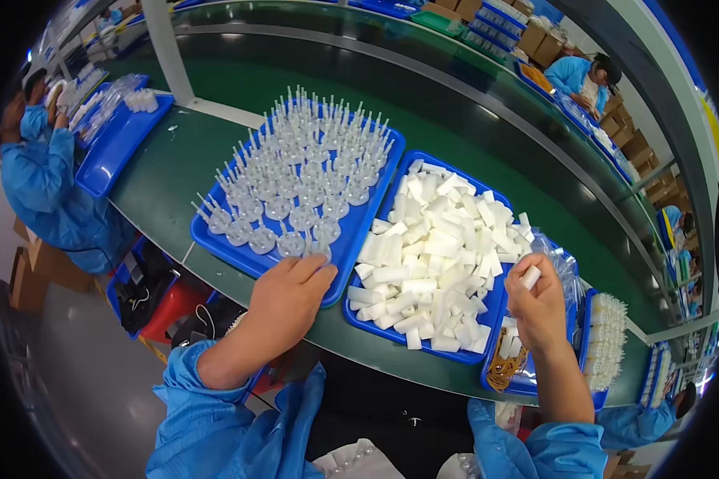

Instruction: The person assembles small plastic components by hand, inserting plastic inserts into plastic housings and securing them with rubber bands.

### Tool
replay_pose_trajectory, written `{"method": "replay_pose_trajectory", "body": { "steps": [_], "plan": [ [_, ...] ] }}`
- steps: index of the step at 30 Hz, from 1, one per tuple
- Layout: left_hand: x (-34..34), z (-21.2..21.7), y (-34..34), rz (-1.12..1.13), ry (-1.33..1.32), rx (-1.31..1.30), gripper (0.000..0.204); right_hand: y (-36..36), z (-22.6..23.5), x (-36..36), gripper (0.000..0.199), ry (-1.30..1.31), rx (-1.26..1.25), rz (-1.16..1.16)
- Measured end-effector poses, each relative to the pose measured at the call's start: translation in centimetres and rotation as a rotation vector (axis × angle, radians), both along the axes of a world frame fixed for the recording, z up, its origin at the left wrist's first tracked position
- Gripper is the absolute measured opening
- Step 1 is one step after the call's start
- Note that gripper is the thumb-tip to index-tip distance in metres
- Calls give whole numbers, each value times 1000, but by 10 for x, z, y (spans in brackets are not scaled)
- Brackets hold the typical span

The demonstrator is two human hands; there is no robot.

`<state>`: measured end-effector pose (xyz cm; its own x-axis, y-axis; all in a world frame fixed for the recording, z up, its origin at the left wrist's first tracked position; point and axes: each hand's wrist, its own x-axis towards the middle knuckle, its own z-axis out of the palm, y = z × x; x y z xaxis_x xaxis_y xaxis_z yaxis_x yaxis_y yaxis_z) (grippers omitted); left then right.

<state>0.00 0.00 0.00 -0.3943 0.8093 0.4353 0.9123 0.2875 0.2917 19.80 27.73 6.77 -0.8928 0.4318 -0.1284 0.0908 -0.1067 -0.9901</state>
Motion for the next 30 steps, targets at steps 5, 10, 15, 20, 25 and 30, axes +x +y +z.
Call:
{"method": "replay_pose_trajectory", "body": {
  "steps": [5,10,15,20,25,30],
  "plan": [
    [-8,8,17,207,-64,-160,35,-27,1,27,43,-144,360,-229],
    [-22,1,24,258,59,-153,21,-38,-7,41,48,-77,482,-156],
    [-6,11,23,224,4,-18,13,-25,-22,46,44,-91,723,-140],
    [12,15,19,122,27,199,25,-18,-40,52,33,-121,581,-272],
    [20,13,7,264,-401,337,17,-22,-36,44,30,-2,313,-317],
    [40,17,24,89,-873,749,15,-16,-39,51,36,-13,-42,-325]
  ]
}}
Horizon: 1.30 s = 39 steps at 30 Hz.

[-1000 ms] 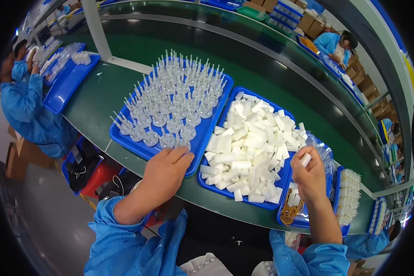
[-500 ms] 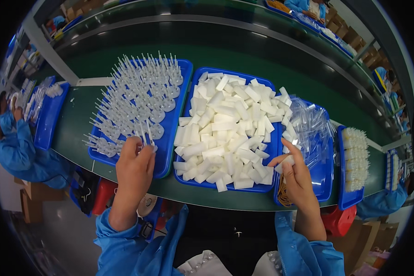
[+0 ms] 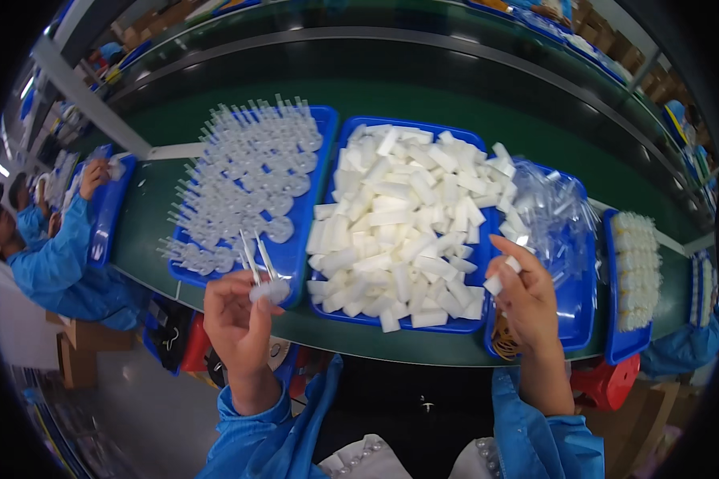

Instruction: The person assembles small plastic components by hand, inserting plastic inserts into plastic housings and securing them with rubber bands.

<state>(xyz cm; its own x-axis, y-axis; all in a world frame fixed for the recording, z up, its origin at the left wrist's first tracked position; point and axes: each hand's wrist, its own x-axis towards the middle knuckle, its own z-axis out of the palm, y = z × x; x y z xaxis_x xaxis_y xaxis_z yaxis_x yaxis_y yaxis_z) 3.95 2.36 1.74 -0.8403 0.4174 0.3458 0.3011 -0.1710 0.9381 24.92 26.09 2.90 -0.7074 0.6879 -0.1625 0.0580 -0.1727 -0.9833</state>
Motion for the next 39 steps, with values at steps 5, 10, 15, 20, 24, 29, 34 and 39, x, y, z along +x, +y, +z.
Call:
{"method": "replay_pose_trajectory", "body": {
  "steps": [5,10,15,20,24,29,34,39],
  "plan": [
    [48,-1,29,-454,-55,153,24,-7,-6,-9,45,101,-69,69],
    [66,-6,63,-719,264,38,23,-4,-10,-6,53,153,-124,89],
    [81,-13,78,-844,340,49,21,-2,-9,-1,41,239,-256,18],
    [87,-18,84,-852,343,50,20,0,-10,3,29,308,-294,-58],
    [88,-22,86,-821,403,25,20,3,-7,6,30,281,-285,-18],
    [90,-23,90,-822,447,8,23,3,-2,10,37,221,-225,-44],
    [90,-25,90,-797,444,-30,24,1,2,16,39,137,-81,-13],
    [90,-26,91,-819,386,-27,20,-9,9,17,39,75,-24,7]
  ]
}}
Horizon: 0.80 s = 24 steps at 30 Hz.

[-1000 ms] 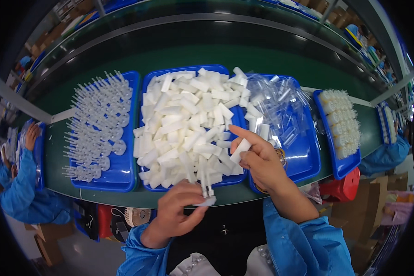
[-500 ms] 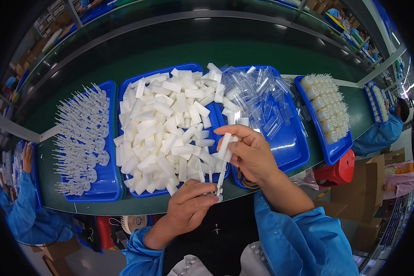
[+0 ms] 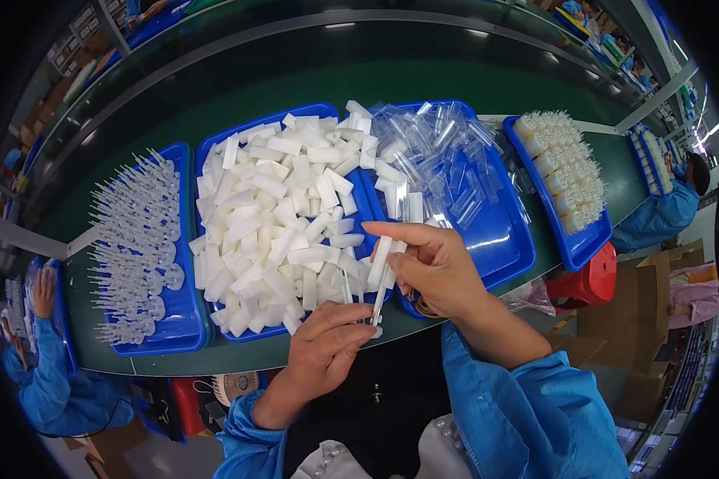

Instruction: The person assembles small plastic components by hand, inserting plastic inserts into plastic housings and securing them with rubber bands.

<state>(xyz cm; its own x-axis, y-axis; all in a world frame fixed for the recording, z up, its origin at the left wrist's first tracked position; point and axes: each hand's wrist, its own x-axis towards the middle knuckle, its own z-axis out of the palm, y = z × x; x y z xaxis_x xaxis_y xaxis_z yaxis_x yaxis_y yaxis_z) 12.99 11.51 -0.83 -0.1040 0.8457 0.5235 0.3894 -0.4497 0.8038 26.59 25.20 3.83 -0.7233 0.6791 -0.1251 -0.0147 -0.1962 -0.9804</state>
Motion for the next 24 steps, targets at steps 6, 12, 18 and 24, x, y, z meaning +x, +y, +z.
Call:
{"method": "replay_pose_trajectory", "body": {
  "steps": [6,12,18,24],
  "plan": [
    [0,-1,-1,-35,-87,-34,17,-1,1,5,38,-30,29,-5],
    [2,-1,-2,-47,-117,-43,16,-2,-7,11,39,-26,107,-8],
    [3,-4,-1,-42,-130,-62,16,-4,-2,12,37,-101,297,9],
    [2,0,0,-16,-115,-78,15,-13,1,10,35,-60,102,36]
  ]
}}
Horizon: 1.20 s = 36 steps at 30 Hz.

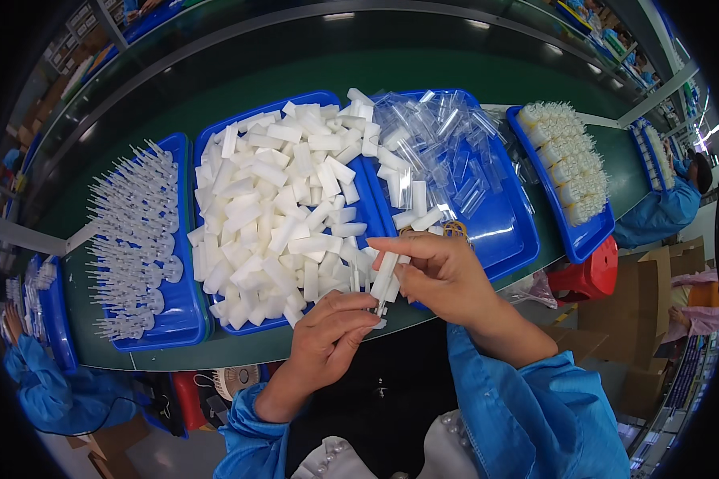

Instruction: The person assembles small plastic components by hand, inserting plastic inserts into plastic housings and securing them with rubber bands.

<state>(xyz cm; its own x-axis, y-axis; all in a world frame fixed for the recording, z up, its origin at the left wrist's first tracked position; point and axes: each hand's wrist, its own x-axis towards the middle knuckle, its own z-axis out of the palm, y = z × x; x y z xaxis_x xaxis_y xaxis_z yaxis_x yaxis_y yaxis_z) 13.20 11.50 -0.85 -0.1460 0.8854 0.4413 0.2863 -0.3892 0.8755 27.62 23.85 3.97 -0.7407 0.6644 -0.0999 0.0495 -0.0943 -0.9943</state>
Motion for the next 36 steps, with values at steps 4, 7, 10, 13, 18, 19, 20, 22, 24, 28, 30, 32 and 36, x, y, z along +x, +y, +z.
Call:
{"method": "replay_pose_trajectory", "body": {
  "steps": [4,7,10,13,18,19,20,22,24,28,30,32,36],
  "plan": [
    [-2,1,0,-10,-14,-43,15,8,-3,3,34,-61,-136,67],
    [-4,3,-2,-14,-11,-86,16,7,-4,3,33,22,-219,55],
    [-3,4,-4,-20,-54,-95,15,7,-2,3,32,29,-266,107],
    [-5,1,-7,-43,-116,-110,14,8,0,3,34,25,-282,152],
    [-8,3,-8,-63,-154,-123,13,6,3,3,36,97,-291,156],
    [-8,3,-8,-70,-187,-137,13,5,3,3,35,121,-264,151],
    [-9,3,-8,-70,-188,-136,13,4,2,3,35,120,-263,151],
    [-12,3,-9,-97,-157,-148,13,3,0,4,30,149,-245,148],
    [-11,3,-9,-92,-145,-143,13,2,-2,3,29,120,-236,145],
    [-9,1,-9,-60,-177,-128,15,-3,-3,1,28,87,-191,103],
    [-8,0,-11,-28,-235,-148,17,-6,2,-1,28,83,-205,88],
    [-6,-2,-12,5,-292,-167,19,-8,3,-2,28,81,-219,74],
    [-5,-6,-10,-55,-491,-110,22,-8,-1,4,31,69,-129,146]
  ]
}}
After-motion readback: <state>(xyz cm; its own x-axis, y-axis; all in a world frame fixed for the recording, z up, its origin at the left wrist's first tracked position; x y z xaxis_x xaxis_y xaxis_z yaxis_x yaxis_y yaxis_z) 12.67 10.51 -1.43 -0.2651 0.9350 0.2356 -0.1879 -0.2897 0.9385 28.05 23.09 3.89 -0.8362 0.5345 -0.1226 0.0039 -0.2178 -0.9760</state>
